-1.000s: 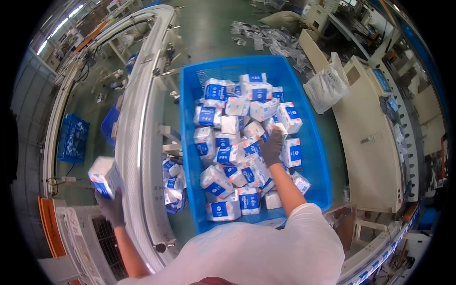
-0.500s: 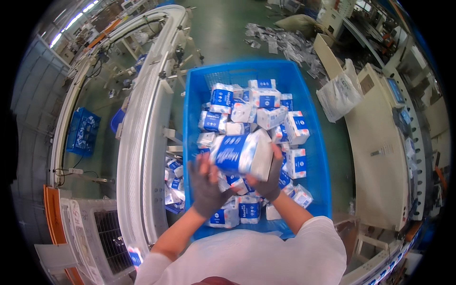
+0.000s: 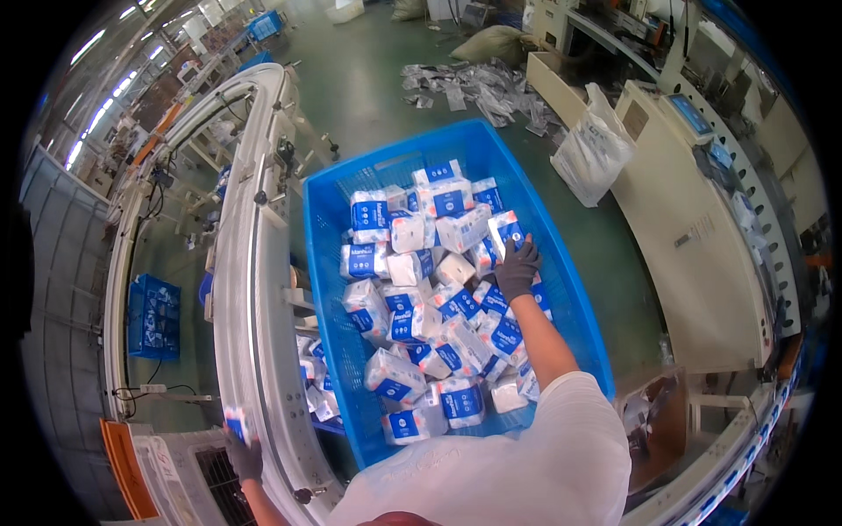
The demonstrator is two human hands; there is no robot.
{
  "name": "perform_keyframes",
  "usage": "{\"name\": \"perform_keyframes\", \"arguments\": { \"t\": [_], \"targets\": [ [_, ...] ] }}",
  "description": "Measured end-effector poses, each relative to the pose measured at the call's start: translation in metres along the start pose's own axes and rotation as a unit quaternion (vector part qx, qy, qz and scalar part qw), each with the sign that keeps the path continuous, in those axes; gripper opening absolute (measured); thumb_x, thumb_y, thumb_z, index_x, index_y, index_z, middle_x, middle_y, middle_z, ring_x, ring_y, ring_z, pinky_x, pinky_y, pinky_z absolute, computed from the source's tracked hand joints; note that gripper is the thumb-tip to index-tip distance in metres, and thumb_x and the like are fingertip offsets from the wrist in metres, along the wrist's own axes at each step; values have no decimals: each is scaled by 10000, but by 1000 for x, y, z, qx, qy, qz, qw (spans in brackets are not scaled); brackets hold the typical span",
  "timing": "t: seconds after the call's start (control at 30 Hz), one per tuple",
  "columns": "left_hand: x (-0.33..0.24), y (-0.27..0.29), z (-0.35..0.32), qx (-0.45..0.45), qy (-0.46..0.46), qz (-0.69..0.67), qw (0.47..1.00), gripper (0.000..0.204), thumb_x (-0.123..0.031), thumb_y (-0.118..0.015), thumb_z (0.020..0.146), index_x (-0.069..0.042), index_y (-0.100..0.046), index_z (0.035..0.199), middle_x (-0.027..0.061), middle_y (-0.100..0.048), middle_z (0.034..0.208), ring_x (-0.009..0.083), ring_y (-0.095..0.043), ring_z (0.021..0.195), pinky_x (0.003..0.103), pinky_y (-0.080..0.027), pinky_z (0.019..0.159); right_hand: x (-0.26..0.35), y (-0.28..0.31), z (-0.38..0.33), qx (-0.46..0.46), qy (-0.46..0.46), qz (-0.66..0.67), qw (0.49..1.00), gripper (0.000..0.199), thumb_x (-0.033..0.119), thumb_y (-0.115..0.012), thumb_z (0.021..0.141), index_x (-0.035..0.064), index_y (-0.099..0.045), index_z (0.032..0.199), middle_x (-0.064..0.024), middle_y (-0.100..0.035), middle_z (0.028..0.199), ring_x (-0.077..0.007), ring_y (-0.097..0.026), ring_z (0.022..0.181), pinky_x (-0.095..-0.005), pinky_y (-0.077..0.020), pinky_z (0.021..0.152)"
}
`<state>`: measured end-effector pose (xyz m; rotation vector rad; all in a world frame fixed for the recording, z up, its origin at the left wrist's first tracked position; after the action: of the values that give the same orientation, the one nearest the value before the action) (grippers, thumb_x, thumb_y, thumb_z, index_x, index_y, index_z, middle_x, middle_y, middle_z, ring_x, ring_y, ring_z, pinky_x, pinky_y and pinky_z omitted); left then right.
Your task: The person picks up groups of packaged products from a blue crate and places them onto a curved conveyor belt in a manufacturing facility.
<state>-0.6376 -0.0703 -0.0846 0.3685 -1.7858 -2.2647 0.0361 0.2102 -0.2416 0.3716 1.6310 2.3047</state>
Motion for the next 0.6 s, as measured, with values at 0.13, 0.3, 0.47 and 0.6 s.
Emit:
{"name": "perform_keyframes", "arguments": {
  "t": [0.13, 0.3, 0.47, 0.6],
  "targets": [
    [-76, 20, -12, -111, 63, -35, 991, 738, -300, -712, 812, -4, -368, 1394, 259, -420, 1371, 432, -469, 1195, 464, -372, 1044, -5, 53, -7, -23, 33, 172, 984, 690, 226, -778, 679, 59, -446, 1260, -171, -476, 1231, -382, -474, 1139, -457, -425, 939],
    [-312, -45, 6, 230, -29, -693, 682, 1215, -436, -851, 671, -114, -54, 1529, 86, -188, 1538, 252, -190, 1419, 439, -210, 1140, 110, 191, -104, -7, 187, 544, 818, 689, 198, -791, 688, 12, -451, 1258, -208, -522, 1183, -381, -528, 1112, -422, -441, 961],
    [-296, -3, 51, 20, 16, -656, 754, 990, -416, -788, 745, 20, -232, 1440, 170, -374, 1403, 276, -384, 1304, 426, -326, 1082, 102, 136, -112, 77, 251, 498, 827, 796, 387, -685, 819, -42, -336, 1392, -272, -466, 1313, -311, -548, 1120, -402, -448, 949],
    [-148, 48, 79, -205, 28, -439, 874, 948, -279, -791, 734, 37, -242, 1438, 190, -416, 1366, 312, -438, 1256, 437, -411, 1030, -65, -45, -77, 4, -119, 135, 984, 896, 398, -757, 740, -22, -323, 1402, -207, -369, 1397, -359, -356, 1299, -425, -303, 1068]
  ]
}}
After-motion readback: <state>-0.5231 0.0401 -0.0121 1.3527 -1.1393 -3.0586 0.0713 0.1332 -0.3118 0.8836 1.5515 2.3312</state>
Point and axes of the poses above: each hand's wrist, its own z-axis towards the middle knuckle, its own y-axis out of the back of the hand, x = y × z, the point moved 5 cm from there along z, towards the middle knuckle
